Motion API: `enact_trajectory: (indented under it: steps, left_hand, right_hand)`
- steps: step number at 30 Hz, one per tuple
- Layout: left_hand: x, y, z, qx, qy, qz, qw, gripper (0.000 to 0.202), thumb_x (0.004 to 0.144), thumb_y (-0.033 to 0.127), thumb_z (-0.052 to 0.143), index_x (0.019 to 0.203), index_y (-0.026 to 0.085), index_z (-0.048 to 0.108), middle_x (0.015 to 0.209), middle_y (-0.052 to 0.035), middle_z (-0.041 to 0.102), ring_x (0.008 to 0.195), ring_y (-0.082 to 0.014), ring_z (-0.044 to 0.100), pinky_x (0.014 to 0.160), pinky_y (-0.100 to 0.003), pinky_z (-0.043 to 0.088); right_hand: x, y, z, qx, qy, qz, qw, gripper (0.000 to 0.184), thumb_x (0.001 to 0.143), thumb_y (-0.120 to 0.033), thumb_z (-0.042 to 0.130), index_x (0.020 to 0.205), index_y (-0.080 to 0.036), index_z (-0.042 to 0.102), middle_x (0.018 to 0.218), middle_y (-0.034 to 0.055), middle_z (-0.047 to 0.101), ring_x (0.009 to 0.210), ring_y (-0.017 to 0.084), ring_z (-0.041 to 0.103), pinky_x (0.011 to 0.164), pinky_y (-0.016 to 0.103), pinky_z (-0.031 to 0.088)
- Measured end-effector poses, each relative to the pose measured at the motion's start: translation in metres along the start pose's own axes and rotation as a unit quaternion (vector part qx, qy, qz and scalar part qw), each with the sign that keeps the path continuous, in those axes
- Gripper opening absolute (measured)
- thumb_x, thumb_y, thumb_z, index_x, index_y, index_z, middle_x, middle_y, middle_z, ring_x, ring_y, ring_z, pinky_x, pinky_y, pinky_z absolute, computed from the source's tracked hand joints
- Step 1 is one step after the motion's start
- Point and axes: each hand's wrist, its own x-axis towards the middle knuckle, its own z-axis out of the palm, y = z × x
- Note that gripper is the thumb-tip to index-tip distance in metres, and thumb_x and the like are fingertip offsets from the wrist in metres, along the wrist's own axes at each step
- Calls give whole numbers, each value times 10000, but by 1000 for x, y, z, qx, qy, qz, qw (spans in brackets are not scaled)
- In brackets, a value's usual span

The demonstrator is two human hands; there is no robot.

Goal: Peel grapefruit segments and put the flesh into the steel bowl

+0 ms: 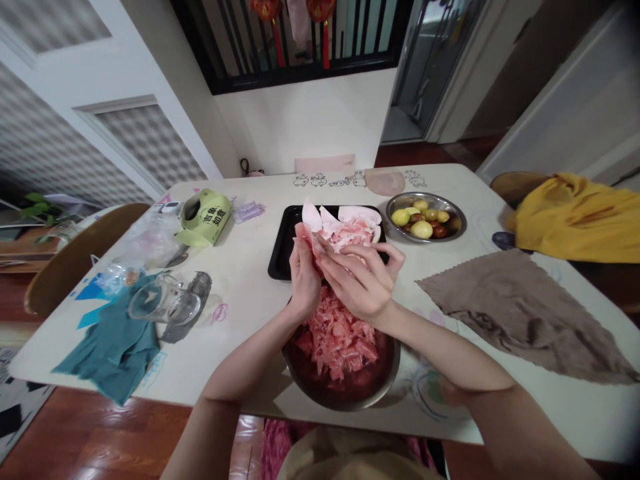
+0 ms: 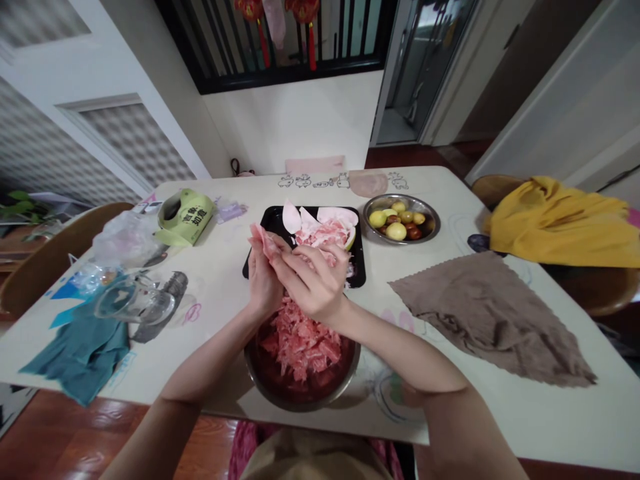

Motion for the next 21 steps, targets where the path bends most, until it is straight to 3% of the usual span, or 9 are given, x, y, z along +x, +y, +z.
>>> enact_trajectory:
  steps: [3,8,11,14,17,21]
  left_hand:
    - [-2,1,3,-4,-16,89,996,455,902,663,604,809,218,627,767,-4,583,696,-134,521,708,-248,497]
    - [-3,3,7,40,-39,97,994,484,924,675,558,842,208,655,697,14,570,585,-104,474,598,-218,476]
    - [0,0,5,69,-66,110,989,465,973,646,498,992,219,682,745,5,617,633,-110,545,680,-226,521]
    - [5,-3,1,130,-78,152,977,445,1043,562,407,1172,216,655,947,-40,687,841,-134,647,855,-268,541]
    - [8,-3,-6,237,-39,237,941,397,1067,499,387,1175,206,633,1077,-66,676,977,-151,650,924,-288,524]
    - [13,-6,-18,368,-9,323,872,329,1070,427,420,1293,217,541,1025,-57,677,805,-136,651,764,-269,545]
  right_hand:
    - [3,0,-4,-24,5,-14,1000,189,925,-196,703,1035,-350,691,922,-115,792,858,163,722,879,415,401]
    - [15,3,-9,19,11,35,999,159,891,-178,731,1010,-265,671,835,-75,782,796,172,715,899,417,388]
    - [19,4,-8,76,-17,104,992,88,893,-168,698,903,-244,654,833,-42,768,809,185,703,923,424,404]
    - [18,7,-2,106,-51,148,982,106,884,-261,721,965,-224,665,885,3,765,860,205,691,924,427,426]
    - [12,12,6,116,-50,145,981,117,886,-278,741,984,-242,687,906,-7,776,879,199,691,904,412,430]
    - [4,18,13,118,-15,120,986,91,911,-177,702,867,-256,690,837,-47,784,817,170,699,903,411,412]
